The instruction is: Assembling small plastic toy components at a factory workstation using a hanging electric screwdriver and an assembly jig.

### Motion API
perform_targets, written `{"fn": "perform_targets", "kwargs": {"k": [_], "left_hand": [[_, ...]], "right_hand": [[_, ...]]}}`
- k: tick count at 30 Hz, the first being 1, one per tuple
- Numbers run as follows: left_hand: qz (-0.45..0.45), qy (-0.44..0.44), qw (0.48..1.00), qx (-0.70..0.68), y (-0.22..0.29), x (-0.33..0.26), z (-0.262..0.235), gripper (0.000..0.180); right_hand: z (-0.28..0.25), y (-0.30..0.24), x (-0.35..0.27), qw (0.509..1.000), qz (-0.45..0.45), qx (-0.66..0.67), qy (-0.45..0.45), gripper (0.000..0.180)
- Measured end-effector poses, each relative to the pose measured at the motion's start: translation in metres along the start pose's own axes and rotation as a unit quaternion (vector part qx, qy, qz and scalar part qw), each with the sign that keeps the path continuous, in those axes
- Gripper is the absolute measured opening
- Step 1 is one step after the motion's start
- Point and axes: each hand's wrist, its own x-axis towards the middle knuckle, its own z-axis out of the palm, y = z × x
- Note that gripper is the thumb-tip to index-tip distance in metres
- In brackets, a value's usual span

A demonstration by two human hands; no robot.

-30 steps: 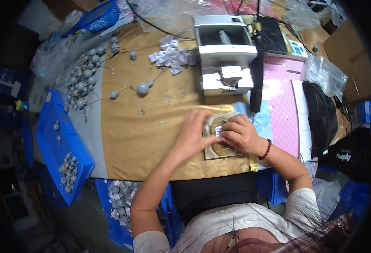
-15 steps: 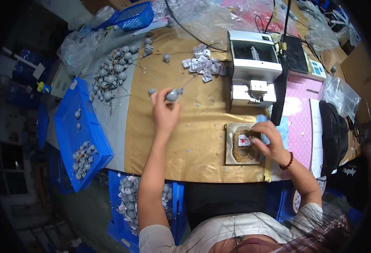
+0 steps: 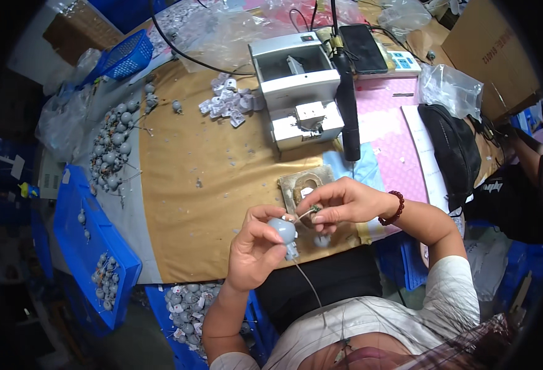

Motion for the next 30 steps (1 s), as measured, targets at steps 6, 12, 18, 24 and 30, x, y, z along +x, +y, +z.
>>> {"fn": "perform_targets", "kwargs": {"k": [6, 12, 18, 24, 30], "left_hand": [[-0.031, 0.087, 0.99, 0.107, -0.04, -0.017, 0.011, 0.037], [-0.039, 0.047, 0.93, 0.362, -0.057, -0.019, 0.019, 0.034], [-0.041, 0.058, 0.919, 0.388, -0.064, -0.006, 0.017, 0.031], [-0.041, 0.045, 0.918, 0.392, -0.063, -0.001, 0.013, 0.031], [-0.05, 0.035, 0.892, 0.448, -0.061, 0.006, 0.008, 0.032]], "right_hand": [[-0.012, 0.008, -0.015, 0.977, -0.023, -0.179, 0.118, 0.03], [-0.014, 0.037, -0.002, 0.762, -0.244, -0.569, 0.19, 0.018], [-0.024, 0.048, 0.01, 0.632, -0.283, -0.703, 0.163, 0.032], [-0.028, 0.041, 0.009, 0.606, -0.263, -0.744, 0.099, 0.045], [-0.02, 0.035, 0.011, 0.56, -0.257, -0.784, 0.073, 0.022]]}}
